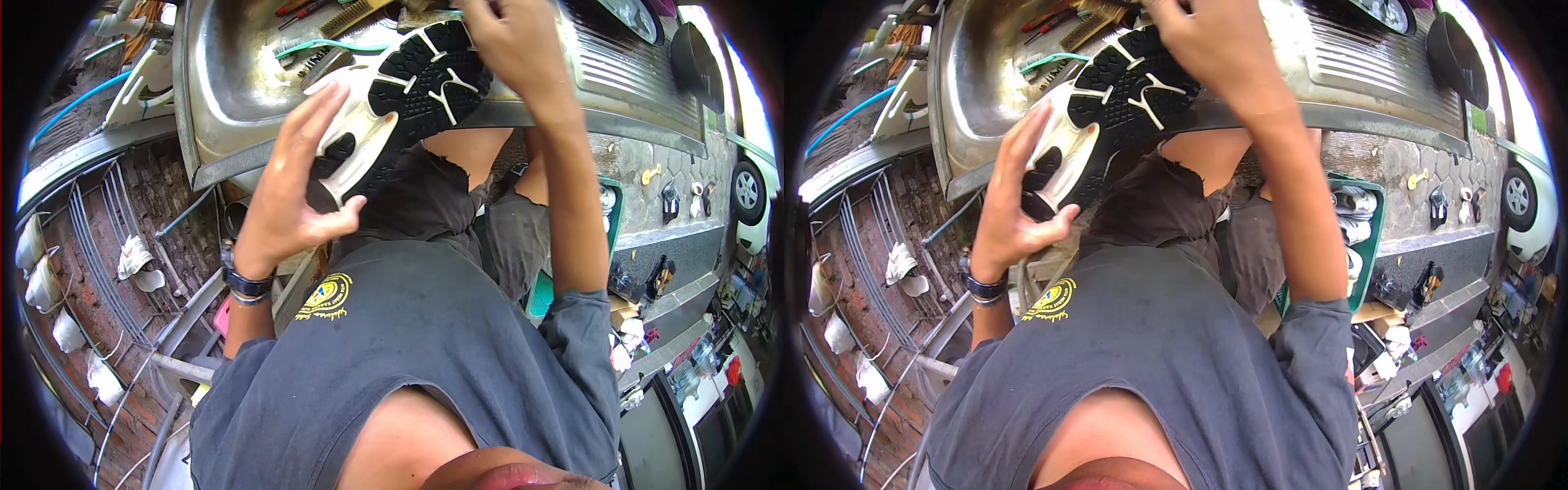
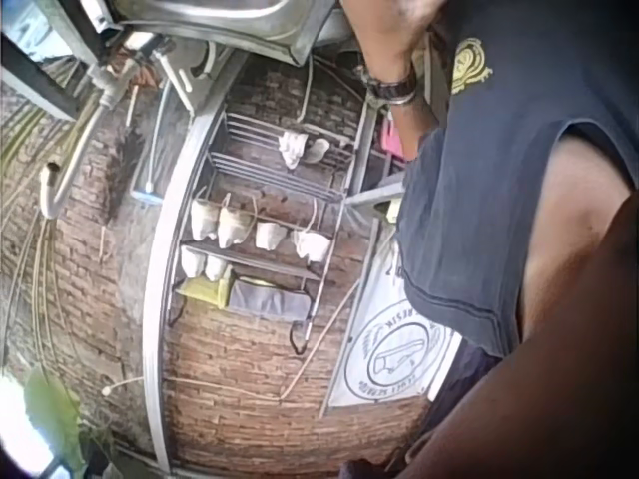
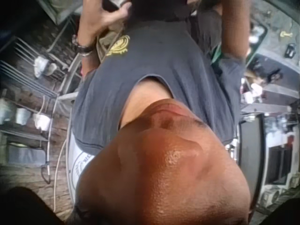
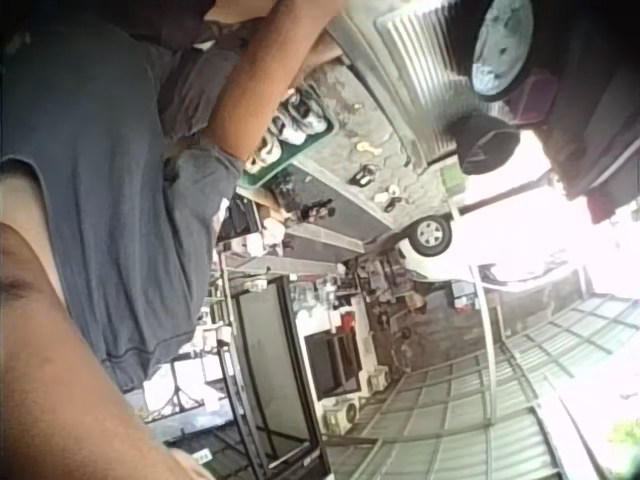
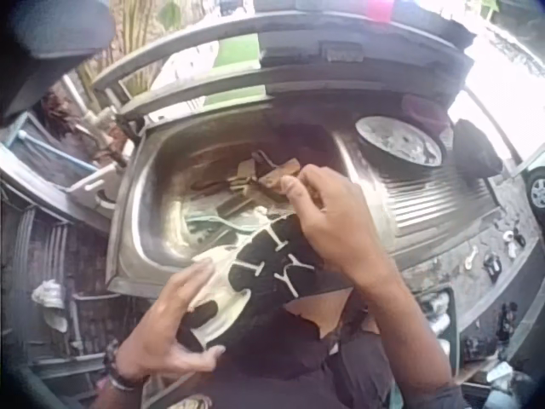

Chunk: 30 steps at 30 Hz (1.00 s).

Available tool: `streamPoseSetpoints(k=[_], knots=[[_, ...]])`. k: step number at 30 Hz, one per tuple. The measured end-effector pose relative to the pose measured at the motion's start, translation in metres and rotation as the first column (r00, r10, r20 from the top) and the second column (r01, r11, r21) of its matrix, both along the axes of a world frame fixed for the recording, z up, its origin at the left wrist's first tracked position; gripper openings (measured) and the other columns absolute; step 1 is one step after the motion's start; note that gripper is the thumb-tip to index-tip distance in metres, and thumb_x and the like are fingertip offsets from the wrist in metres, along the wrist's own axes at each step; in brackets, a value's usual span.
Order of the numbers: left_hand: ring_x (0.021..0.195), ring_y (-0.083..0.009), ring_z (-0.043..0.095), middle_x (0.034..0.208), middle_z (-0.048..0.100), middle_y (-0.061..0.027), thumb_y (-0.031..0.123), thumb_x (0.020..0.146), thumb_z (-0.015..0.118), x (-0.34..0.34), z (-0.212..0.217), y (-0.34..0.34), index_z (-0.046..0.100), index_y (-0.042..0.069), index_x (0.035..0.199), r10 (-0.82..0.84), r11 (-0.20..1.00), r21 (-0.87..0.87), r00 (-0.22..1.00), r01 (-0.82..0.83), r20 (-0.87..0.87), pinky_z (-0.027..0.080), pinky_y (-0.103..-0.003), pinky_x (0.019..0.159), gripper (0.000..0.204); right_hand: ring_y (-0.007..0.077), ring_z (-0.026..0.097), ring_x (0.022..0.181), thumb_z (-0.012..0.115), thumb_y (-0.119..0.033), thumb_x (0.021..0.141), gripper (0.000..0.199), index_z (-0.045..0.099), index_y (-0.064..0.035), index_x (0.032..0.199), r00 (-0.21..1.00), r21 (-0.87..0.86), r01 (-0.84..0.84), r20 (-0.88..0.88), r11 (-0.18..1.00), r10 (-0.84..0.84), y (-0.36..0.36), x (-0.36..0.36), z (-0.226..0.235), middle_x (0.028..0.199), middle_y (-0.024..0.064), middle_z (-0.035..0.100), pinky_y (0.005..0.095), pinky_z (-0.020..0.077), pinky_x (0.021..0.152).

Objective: Washing and scrubbing a pair of sneakers in a sink.

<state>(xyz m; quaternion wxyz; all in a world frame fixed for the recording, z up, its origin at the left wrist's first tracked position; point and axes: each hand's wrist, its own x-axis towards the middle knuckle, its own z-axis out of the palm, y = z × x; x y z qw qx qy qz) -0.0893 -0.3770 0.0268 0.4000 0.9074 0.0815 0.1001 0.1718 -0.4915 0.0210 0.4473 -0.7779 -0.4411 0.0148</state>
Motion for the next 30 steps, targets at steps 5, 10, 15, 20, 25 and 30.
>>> streamPoseSetpoints(k=[5,10,15,20,25,30], knots=[[0.14,-0.0368,0.049,0.152,0.048,-0.0218,0.024,0.068,0.085,-0.002,0.031,0.016,0.038,0.003,0.154,-0.03,0.978,0.19,0.961,0.085,-0.274,0.037,-0.043,0.118,0.101,0.0394,0.065,0.082,0.062,-0.024,0.097,0.025,0.068,-0.0045,0.082,0.976,-0.129,0.154,-0.135,0.979,-0.172,0.022,-0.032,-0.032,0.075,0.0173,0.068,0.048,0.0472,0.073],[0.118,-0.0334,0.067,0.136,0.065,-0.016,0.043,0.065,0.093,0.008,0.016,-0.015,0.044,0.005,0.145,0.33,0.842,0.473,0.941,-0.26,-0.07,0.055,-0.039,0.097,0.101,0.0408,0.068,0.078,0.054,-0.04,0.1,0.042,0.072,-0.0076,0.082,0.985,-0.093,0.139,-0.091,0.986,-0.148,0.037,-0.054,-0.054,0.078,0.0176,0.071,0.0527,0.0523,0.071],[0.097,-0.0299,0.074,0.111,0.075,-0.0117,0.044,0.068,0.09,0.005,-0.006,-0.017,0.057,0.01,0.138,0.422,0.721,0.598,0.906,-0.351,0.023,0.058,-0.038,0.081,0.085,0.0285,0.056,0.07,0.071,-0.022,0.088,0.026,0.064,-0.0092,0.066,0.951,0.087,0.116,0.277,0.989,-0.136,0.022,-0.068,-0.005,0.063,0.0055,0.059,0.0415,0.0408,0.073],[0.091,-0.0307,0.074,0.105,0.075,-0.0122,0.047,0.068,0.089,0.01,-0.005,-0.017,0.061,0.011,0.133,0.406,0.742,0.573,0.913,-0.348,0.028,0.058,-0.039,0.076,0.08,0.0233,0.054,0.068,0.074,-0.023,0.079,0.027,0.06,-0.0114,0.06,0.891,0.116,0.162,0.409,0.98,-0.196,0.022,-0.035,-0.034,0.062,0.0028,0.057,0.0391,0.039,0.071],[0.088,-0.0307,0.074,0.102,0.075,-0.0114,0.047,0.067,0.09,0.007,-0.009,-0.013,0.062,0.012,0.133,0.409,0.742,0.569,0.912,-0.355,0.037,0.058,-0.039,0.075,0.08,0.021,0.052,0.065,0.071,-0.022,0.082,0.026,0.06,-0.0128,0.06,0.85,0.27,-0.024,0.513,0.963,-0.122,0.038,-0.07,-0.027,0.061,0.0002,0.056,0.0394,0.0374,0.071],[0.096,-0.0259,0.075,0.11,0.076,-0.0111,0.042,0.065,0.09,0.012,-0.001,-0.018,0.063,0.007,0.13,0.454,0.757,0.565,0.886,-0.329,-0.093,0.059,-0.036,0.081,0.078,0.0249,0.059,0.07,0.068,-0.027,0.087,0.028,0.068,-0.0108,0.064,0.908,0.118,0.063,0.406,0.991,-0.106,0.027,-0.063,-0.019,0.066,0.0035,0.066,0.0419,0.0381,0.074]])
